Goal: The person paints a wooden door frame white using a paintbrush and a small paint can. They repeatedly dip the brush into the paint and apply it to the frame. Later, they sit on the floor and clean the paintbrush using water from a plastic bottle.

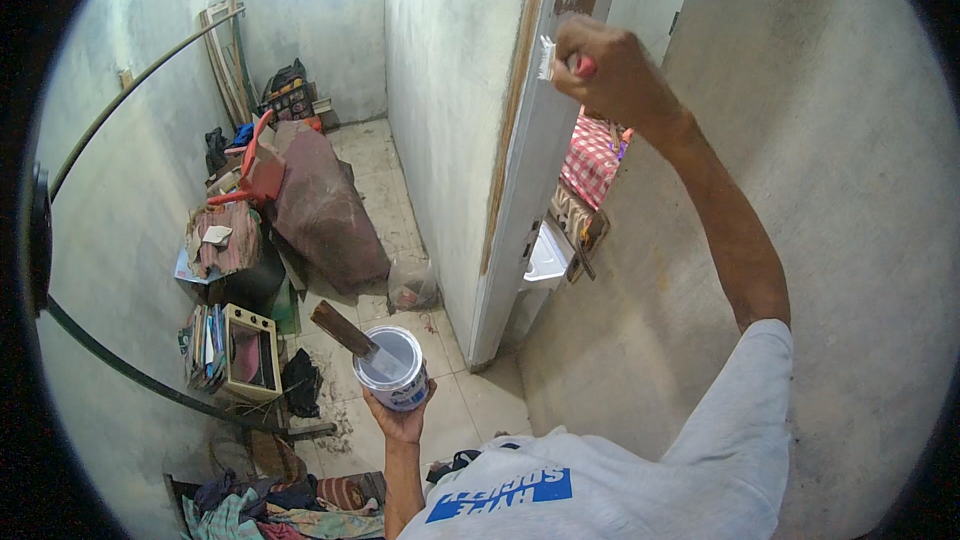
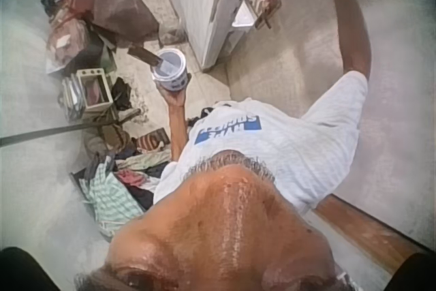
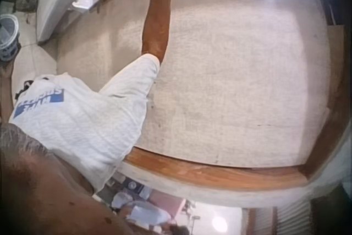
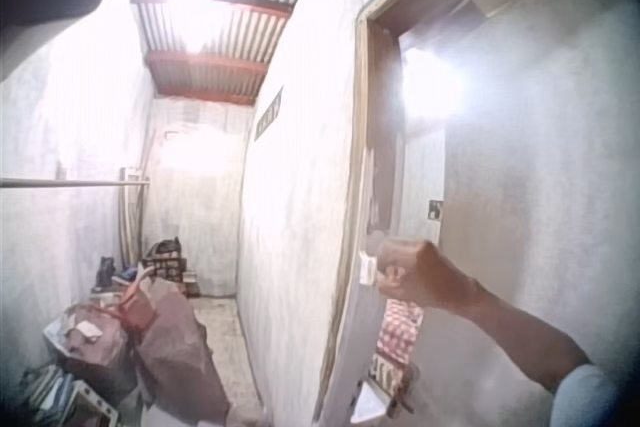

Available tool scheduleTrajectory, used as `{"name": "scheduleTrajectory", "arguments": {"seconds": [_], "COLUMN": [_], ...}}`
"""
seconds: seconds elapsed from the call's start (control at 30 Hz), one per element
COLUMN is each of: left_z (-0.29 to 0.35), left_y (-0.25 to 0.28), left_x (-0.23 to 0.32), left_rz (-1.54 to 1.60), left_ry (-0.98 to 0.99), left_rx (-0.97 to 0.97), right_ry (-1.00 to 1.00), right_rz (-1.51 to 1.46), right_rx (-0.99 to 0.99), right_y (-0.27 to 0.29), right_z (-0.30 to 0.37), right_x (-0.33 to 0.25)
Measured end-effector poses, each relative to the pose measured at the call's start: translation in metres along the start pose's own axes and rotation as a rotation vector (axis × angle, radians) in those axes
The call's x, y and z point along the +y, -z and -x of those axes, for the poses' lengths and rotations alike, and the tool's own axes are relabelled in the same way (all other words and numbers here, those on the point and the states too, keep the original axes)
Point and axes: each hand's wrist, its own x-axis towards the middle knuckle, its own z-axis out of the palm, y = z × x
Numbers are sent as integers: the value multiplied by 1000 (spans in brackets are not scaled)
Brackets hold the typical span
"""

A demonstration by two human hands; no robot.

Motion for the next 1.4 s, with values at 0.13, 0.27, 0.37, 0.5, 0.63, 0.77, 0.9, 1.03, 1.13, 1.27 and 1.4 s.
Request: {"name": "scheduleTrajectory", "arguments": {"seconds": [0.13,0.27,0.37,0.5,0.63,0.77,0.9,1.03,1.13,1.27,1.4], "left_z": [1,2,1,0,-2,-3,0,-1,0,-2,-2], "left_y": [-2,-3,-3,-1,1,-1,-5,-5,-2,-1,-2], "left_x": [1,1,1,1,1,3,5,2,2,4,5], "left_rz": [18,-70,-31,-43,-52,13,-33,-18,-50,-110,-136], "left_ry": [21,6,38,19,9,48,34,15,-1,-4,-7], "left_rx": [3,28,19,35,22,30,-13,-17,16,17,-54], "right_ry": [-35,134,140,113,38,-97,-97,46,20,-68,-160], "right_rz": [45,367,470,346,48,-122,56,296,250,-10,-216], "right_rx": [28,270,322,98,-107,-220,141,281,54,-181,15], "right_y": [22,25,9,-26,-59,-62,-31,-24,-50,-79,-44], "right_z": [-40,-62,-40,13,64,62,24,18,53,98,50], "right_x": [23,32,24,-6,-58,-59,-16,-12,-45,-77,-35]}}
